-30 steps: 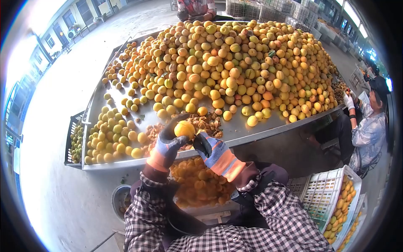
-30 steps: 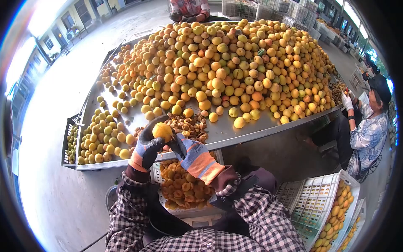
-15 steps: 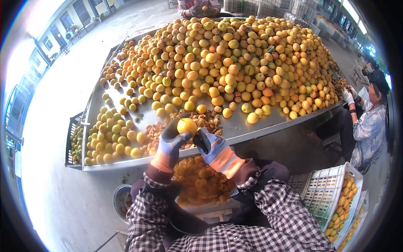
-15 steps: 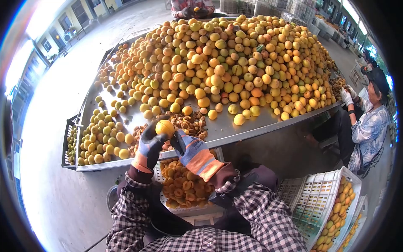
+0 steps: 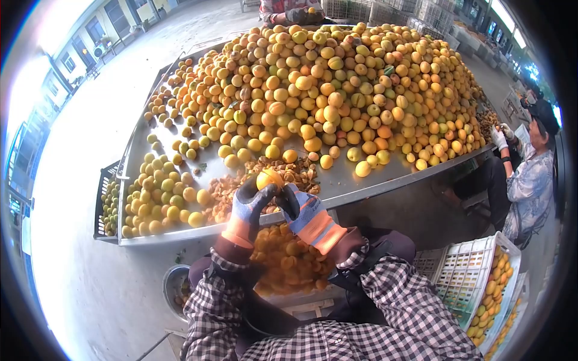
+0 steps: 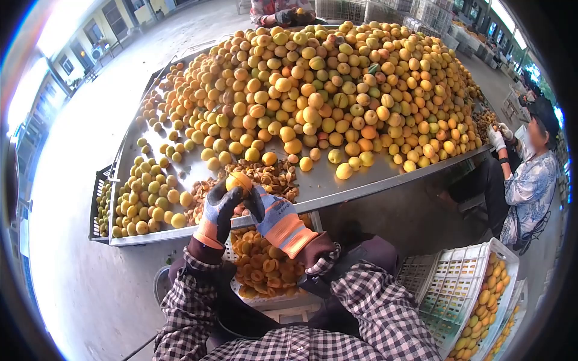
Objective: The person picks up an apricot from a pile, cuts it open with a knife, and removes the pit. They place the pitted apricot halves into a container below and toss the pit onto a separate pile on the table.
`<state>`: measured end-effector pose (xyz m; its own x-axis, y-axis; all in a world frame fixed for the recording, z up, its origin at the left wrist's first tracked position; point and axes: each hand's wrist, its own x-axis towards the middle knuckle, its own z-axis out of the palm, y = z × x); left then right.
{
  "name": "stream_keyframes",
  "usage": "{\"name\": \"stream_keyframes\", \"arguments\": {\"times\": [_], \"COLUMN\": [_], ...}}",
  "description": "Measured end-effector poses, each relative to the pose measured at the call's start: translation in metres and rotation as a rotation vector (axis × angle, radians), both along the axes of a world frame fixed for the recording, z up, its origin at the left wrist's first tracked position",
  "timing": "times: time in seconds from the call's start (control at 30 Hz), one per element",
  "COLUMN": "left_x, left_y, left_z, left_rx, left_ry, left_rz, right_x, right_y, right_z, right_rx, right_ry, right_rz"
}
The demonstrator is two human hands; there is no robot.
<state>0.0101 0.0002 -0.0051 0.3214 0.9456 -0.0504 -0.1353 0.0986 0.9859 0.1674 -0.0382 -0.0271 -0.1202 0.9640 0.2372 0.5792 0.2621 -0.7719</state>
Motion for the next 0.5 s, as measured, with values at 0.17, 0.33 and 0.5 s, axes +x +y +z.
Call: {"name": "stream_keyframes", "arguments": {"times": [0.17,0.33,0.5], "left_x": [0.011,0.025,0.015], "left_y": [-0.006,-0.004,0.001], "left_z": [0.001,-0.018,-0.019], "left_rx": [0.005,-0.363,-0.332], "left_ry": [-0.125,-0.562,-0.382], "left_rz": [0.098,0.132,0.059], "right_x": [-0.003,-0.01,-0.008], "right_y": [-0.002,0.0,0.003], "right_z": [0.006,-0.007,-0.006], "right_rx": [-0.041,-0.049,-0.039], "right_ry": [-0.026,-0.087,-0.185], "right_rz": [-0.01,-0.027,-0.038]}}
